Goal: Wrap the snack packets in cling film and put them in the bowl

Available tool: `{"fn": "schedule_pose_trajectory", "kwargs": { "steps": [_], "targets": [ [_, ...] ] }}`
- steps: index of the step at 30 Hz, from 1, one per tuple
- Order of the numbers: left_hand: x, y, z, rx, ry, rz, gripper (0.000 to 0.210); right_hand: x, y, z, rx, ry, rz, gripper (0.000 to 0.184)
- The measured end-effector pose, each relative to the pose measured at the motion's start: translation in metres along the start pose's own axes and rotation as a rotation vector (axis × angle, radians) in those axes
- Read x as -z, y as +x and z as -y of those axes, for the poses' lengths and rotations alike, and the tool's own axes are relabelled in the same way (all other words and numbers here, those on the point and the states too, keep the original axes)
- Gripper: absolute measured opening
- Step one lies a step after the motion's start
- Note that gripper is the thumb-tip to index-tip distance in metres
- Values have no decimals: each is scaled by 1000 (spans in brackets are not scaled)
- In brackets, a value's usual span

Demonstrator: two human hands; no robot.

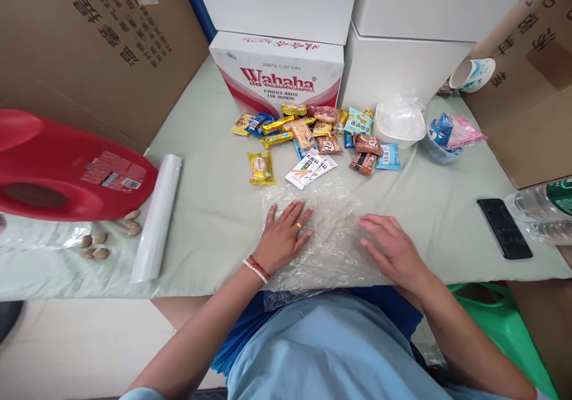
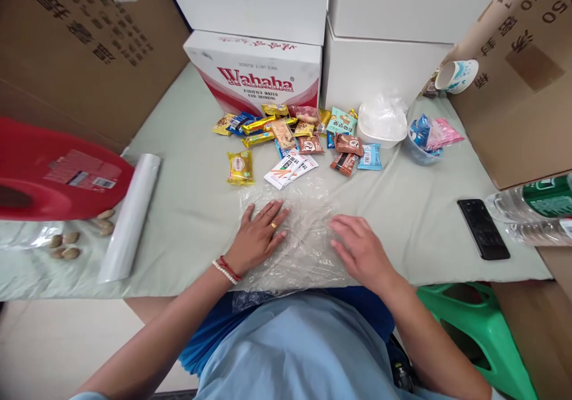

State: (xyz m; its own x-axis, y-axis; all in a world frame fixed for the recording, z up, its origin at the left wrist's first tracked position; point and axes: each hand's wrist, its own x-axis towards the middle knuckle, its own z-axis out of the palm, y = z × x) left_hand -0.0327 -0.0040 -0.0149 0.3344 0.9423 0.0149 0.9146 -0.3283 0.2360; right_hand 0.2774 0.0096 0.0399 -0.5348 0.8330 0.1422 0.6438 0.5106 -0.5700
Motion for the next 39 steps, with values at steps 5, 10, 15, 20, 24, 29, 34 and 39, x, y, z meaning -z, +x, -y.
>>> {"fn": "schedule_pose_trajectory", "kwargs": {
  "steps": [5, 10, 15, 20, 24, 29, 34, 39],
  "targets": [
    [10, -18, 20, 141, 32, -53, 56, -23, 24, -33, 91, -236, 233, 44],
    [4, -35, 39, 203, 57, -3, 59, 3, 86, -37, 47, -224, 250, 40],
    [1, -34, 38, 207, 92, 21, 64, -33, 230, -5, -96, -258, -20, 59],
    [5, -34, 36, 218, 101, 23, 64, -64, 310, 0, -201, -339, 9, 67],
    [5, -35, 35, 213, 70, -6, 64, -29, 276, -5, -4, -190, -88, 46],
    [5, -35, 34, 197, 15, -36, 64, 1, 163, 0, 370, 179, 75, 38],
    [5, -36, 34, 198, -1, -38, 64, -43, 82, 1, 461, 139, 244, 36],
    [4, -36, 34, 198, -7, -45, 65, -72, 67, -7, 377, 10, 240, 36]
  ]
}}
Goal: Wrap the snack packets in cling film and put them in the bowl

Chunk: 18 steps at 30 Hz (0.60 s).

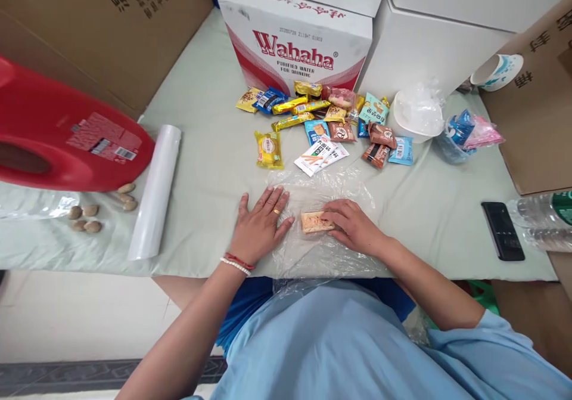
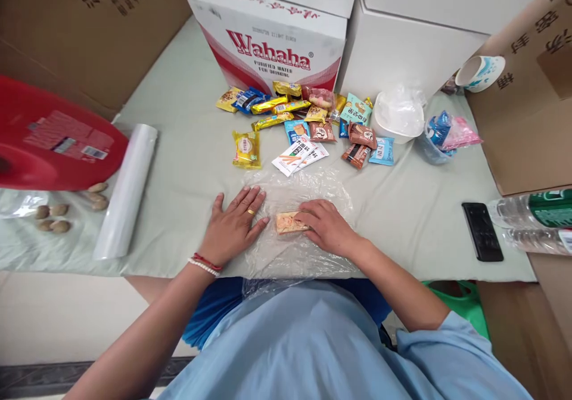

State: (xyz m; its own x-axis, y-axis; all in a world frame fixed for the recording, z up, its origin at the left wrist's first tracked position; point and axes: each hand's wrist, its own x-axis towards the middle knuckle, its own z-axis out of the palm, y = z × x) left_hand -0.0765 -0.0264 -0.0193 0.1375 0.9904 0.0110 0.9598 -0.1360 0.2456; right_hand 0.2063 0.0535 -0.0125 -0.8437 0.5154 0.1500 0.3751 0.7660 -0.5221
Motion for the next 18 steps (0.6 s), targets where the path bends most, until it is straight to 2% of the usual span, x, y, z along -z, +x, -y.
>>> {"fn": "schedule_pose_trajectory", "kwargs": {
  "steps": [8, 11, 15, 18],
  "targets": [
    [1, 0, -1, 13, -4, -1, 65, 16, 5, 1, -9, -7, 65, 32],
    [1, 0, -1, 10, -2, -3, 64, 22, 4, 2, -44, 10, 72, 37],
    [0, 0, 1, 11, -5, -3, 63, 32, -1, 6, -75, 93, 18, 38],
    [0, 0, 1, 1, -7, 0, 65, 40, -2, 7, -235, 224, -90, 32]
  ]
}}
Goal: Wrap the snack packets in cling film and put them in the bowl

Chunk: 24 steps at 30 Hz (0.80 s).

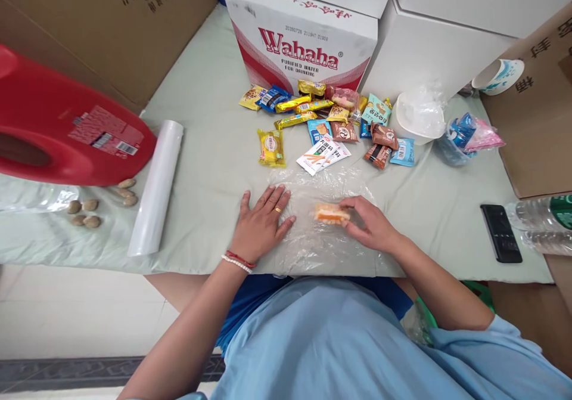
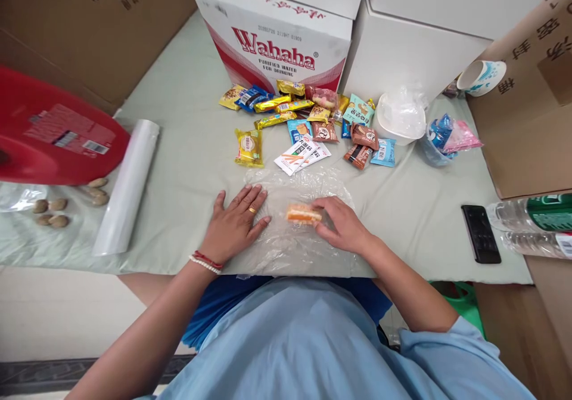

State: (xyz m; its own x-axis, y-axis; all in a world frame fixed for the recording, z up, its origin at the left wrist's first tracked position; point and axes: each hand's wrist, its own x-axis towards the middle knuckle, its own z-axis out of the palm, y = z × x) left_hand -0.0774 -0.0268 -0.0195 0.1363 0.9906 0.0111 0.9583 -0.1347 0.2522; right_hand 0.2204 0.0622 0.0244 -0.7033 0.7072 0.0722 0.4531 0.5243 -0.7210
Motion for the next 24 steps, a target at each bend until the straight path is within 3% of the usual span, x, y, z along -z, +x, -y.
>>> {"fn": "schedule_pose_trajectory", "kwargs": {
  "steps": [3, 7, 9, 12, 14, 17, 20, 22, 24],
  "targets": [
    [0, -1, 0, -16, 5, 10, 72, 4, 9, 0, -273, 237, -24, 24],
    [0, -1, -1, -17, 12, 12, 75, 1, 26, 4, -474, 453, 265, 36],
    [-1, -1, -1, -12, 12, 11, 75, -3, 31, 9, -459, 249, 312, 41],
    [0, -1, -1, -8, 10, 12, 75, -6, 28, 20, -358, -259, 148, 43],
    [0, -1, -1, -10, 9, 12, 75, -8, 23, 25, -250, -437, 96, 46],
    [0, -1, -1, -10, 8, 7, 74, -12, 14, 27, -95, -449, 246, 50],
    [-1, -2, 0, -18, 7, -3, 73, -11, 16, 25, -93, -382, 371, 53],
    [-2, -2, 0, -26, 9, -5, 74, -1, 31, 23, -112, -336, 359, 47],
    [-2, -2, 1, -29, 16, -3, 75, 15, 61, 19, -158, -364, 264, 41]
  ]
}}
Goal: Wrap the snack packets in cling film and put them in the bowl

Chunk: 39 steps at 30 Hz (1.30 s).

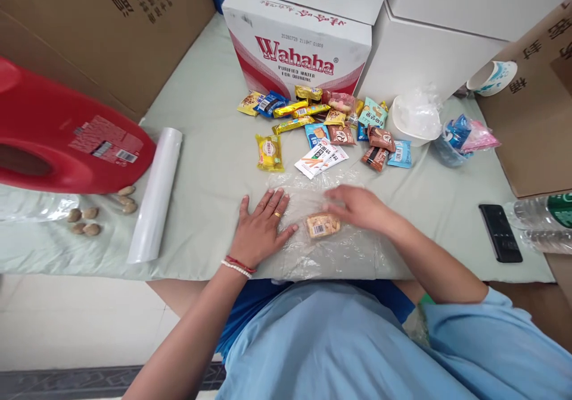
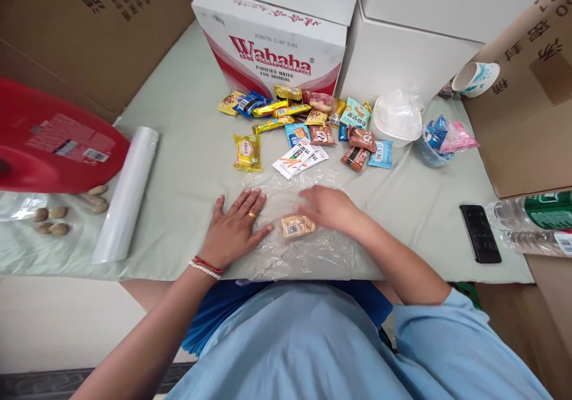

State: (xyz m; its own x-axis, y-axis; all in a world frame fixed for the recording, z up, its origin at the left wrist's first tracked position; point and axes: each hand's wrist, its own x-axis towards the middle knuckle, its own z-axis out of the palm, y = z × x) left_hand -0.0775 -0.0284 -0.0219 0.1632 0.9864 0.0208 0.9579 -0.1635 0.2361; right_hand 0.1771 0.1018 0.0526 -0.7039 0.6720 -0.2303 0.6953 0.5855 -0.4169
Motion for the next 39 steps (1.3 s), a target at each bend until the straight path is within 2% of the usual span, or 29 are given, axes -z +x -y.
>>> {"fn": "schedule_pose_trajectory", "kwargs": {
  "steps": [3, 5, 9, 12, 14, 16, 18, 20, 21, 23, 25, 27, 29, 33, 35, 37, 39],
  "targets": [
    [0, 1, 1, 5, 15, 8, 74, 32, 62, -9, -214, -156, -208, 41],
    [0, 1, 1, 2, 23, 16, 73, 43, 109, -11, -323, -245, -273, 46],
    [0, 1, 4, -2, 32, 19, 73, 41, 183, -5, -388, -332, -156, 67],
    [0, 1, 4, -8, 36, 23, 78, 40, 202, 1, -418, -325, -46, 55],
    [0, 0, 5, -18, 38, 38, 83, 47, 197, 1, -423, -295, -75, 41],
    [0, 1, 5, -25, 37, 56, 89, 60, 181, -3, -389, -285, -212, 37],
    [0, 1, 6, -32, 31, 77, 96, 74, 157, -8, -266, -282, -372, 38],
    [1, 1, 9, -47, 21, 101, 104, 84, 127, -11, -80, -204, -417, 39],
    [1, 2, 10, -56, 17, 115, 108, 85, 111, -12, 15, -124, -367, 40],
    [2, 2, 13, -76, 13, 145, 115, 78, 79, -11, 161, 83, -150, 40],
    [4, 2, 15, -96, 17, 179, 120, 60, 51, -10, 256, 262, 78, 40],
    [6, 3, 17, -111, 22, 212, 122, 37, 32, -9, 326, 358, 212, 38],
    [9, 3, 18, -115, 24, 230, 123, 16, 21, -10, 371, 329, 221, 34],
    [8, -1, 18, -93, 28, 165, 124, -6, 5, -10, 363, 91, 9, 33],
    [4, -8, 16, -88, 27, 97, 125, -9, -6, -8, 380, 58, -35, 46],
    [1, -19, 14, -99, 24, 37, 126, -12, -17, -5, 400, 40, -8, 63],
    [-2, -32, 11, -122, 26, -3, 127, -16, -26, -4, 376, 3, 21, 72]
  ]
}}
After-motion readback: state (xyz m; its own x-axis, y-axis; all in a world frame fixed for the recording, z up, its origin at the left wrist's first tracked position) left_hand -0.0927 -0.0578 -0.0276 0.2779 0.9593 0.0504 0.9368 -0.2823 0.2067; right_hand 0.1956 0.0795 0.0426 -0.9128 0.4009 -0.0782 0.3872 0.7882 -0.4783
